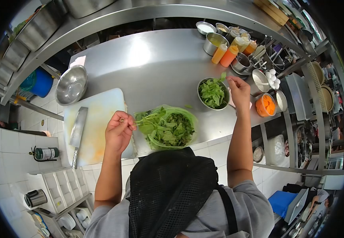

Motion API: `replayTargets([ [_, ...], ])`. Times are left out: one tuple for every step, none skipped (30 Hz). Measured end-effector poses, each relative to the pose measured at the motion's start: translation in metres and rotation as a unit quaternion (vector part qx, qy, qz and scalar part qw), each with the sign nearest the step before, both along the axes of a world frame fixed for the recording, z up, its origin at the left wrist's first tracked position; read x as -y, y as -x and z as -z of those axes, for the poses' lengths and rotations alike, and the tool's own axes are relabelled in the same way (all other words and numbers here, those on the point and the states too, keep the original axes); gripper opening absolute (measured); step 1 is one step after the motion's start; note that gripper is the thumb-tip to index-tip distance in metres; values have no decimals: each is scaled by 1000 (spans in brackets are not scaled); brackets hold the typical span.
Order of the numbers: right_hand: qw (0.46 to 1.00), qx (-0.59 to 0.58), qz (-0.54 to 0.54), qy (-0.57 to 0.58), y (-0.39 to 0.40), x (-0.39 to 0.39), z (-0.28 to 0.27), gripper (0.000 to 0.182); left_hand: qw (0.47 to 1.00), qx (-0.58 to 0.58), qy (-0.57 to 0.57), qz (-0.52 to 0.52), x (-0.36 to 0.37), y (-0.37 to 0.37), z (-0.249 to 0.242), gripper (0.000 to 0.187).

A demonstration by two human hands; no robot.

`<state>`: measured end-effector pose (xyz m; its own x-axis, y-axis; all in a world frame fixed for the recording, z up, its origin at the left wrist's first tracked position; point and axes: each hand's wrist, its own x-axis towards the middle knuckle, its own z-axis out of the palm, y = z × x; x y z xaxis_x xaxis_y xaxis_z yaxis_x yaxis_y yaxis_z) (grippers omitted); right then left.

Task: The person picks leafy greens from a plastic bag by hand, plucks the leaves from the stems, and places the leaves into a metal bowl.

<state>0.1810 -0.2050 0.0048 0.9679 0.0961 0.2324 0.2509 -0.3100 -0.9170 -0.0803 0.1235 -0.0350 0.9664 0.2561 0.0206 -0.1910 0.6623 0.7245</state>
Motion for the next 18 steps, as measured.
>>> replayTargets([
  [1000,0,0,1,3,1,0,18,1000,0,1,0,0,-1,1,4],
  [998,-41,-23,-35,6,2,0,17,1000,1,20,2,1,-2,1,4],
  [993,-83,-47,-72,9,2,1,16,999,1,38,5,1,-2,2,4],
  [993,-83,-46,-72,10,2,6,16,999,0,38,5,1,-3,3,4],
  [993,-82,-50,-63,10,2,15,16,998,7,58,12,1,-4,5,6],
  [994,-81,-55,-54,11,1,20,16,997,13,77,18,1,-5,6,8],
  [994,-81,-54,-54,13,2,23,16,997,13,77,19,3,-5,8,8],
  [990,-108,-69,-62,16,3,26,16,994,8,111,19,5,-5,10,11],
  [985,-135,-85,-71,20,2,27,18,989,5,144,19,7,-5,12,14],
  [976,-150,-147,-58,32,-7,21,19,990,4,143,18,10,-6,14,14],
  [963,-165,-207,-46,48,-21,16,22,986,10,161,34,14,-8,14,17],
  [948,-163,-273,-27,61,-31,23,23,982,15,180,52,18,-11,15,19],
  [928,-161,-336,-8,72,-42,33,24,982,15,179,55,22,-13,17,19],
  [909,-171,-369,-91,88,-58,45,25,982,11,176,65,26,-15,20,19],
  [882,-179,-401,-174,99,-71,53,26,982,7,174,74,31,-17,22,20],
  [882,-178,-400,-175,103,-76,53,26,983,5,165,84,35,-18,24,21],
  [875,-226,-410,-125,106,-79,52,26,983,5,164,83,36,-18,25,21],
  [864,-272,-418,-76,109,-83,48,25,988,-22,112,101,37,-17,25,22],
])
